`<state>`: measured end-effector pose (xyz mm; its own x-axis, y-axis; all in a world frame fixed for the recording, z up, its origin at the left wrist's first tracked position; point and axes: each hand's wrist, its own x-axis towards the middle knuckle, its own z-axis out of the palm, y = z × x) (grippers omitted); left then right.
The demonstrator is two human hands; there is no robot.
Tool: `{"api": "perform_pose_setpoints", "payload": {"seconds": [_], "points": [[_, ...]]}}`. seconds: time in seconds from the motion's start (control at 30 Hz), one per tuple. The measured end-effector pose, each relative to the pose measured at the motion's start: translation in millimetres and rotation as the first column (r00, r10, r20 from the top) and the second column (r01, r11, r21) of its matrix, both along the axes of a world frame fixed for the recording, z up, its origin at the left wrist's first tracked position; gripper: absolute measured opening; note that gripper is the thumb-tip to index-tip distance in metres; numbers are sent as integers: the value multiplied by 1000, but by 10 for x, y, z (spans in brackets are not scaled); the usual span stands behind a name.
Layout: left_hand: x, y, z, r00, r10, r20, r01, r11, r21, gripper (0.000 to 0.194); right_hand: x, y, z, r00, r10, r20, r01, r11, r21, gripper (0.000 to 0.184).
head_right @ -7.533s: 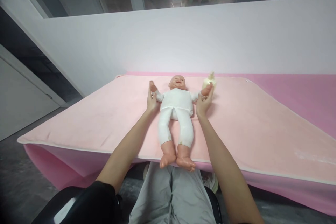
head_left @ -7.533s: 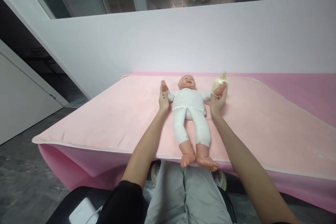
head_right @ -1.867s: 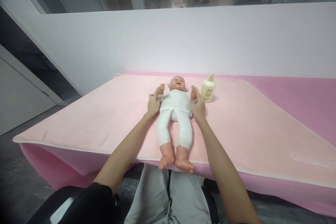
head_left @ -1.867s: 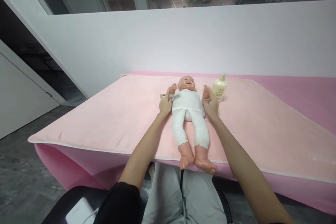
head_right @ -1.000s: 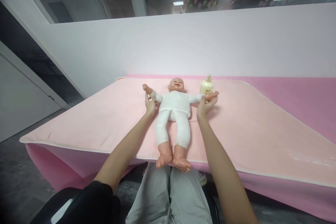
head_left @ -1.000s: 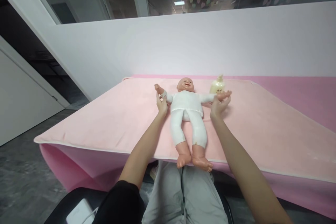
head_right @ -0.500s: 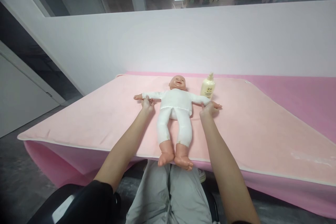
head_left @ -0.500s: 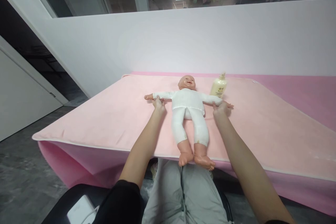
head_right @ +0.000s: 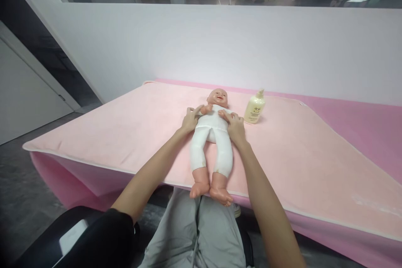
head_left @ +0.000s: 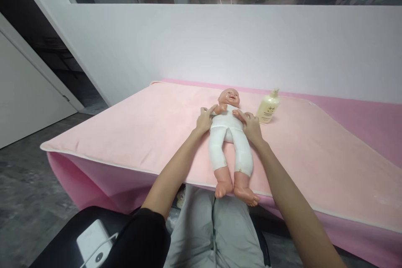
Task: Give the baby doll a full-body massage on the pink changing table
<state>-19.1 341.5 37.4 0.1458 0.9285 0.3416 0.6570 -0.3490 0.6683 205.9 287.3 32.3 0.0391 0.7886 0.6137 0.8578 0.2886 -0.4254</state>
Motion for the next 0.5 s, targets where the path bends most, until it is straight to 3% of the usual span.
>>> {"api": "perform_pose_setpoints", "payload": {"seconds": [0.07,0.2,0.27,0.33,0.4,0.5], "points": [[19,-51,25,993,-28,-117,29,1000,10,51,-45,-16,-11,989,-39,145,47,998,-49,56],[39,-71,32,994,-38,-98,39,999,8,52,-77,-30,-21,977,-86,197,98,994,-56,60],[30,-68,23,999,-38,-23,39,999,17,51,-83,-38,-8,994,-61,90,65,997,-44,59],[7,-71,16,995,-37,88,35,999,27,49,-83,-48,39,989,2,-145,-3,1000,-6,58],[-29,-76,10,975,-38,217,31,999,38,47,-64,-58,120,887,74,-457,-46,996,72,62],[-79,-52,-13,924,-68,377,32,994,101,46,26,-73,244,579,123,-806,54,981,189,71]]}}
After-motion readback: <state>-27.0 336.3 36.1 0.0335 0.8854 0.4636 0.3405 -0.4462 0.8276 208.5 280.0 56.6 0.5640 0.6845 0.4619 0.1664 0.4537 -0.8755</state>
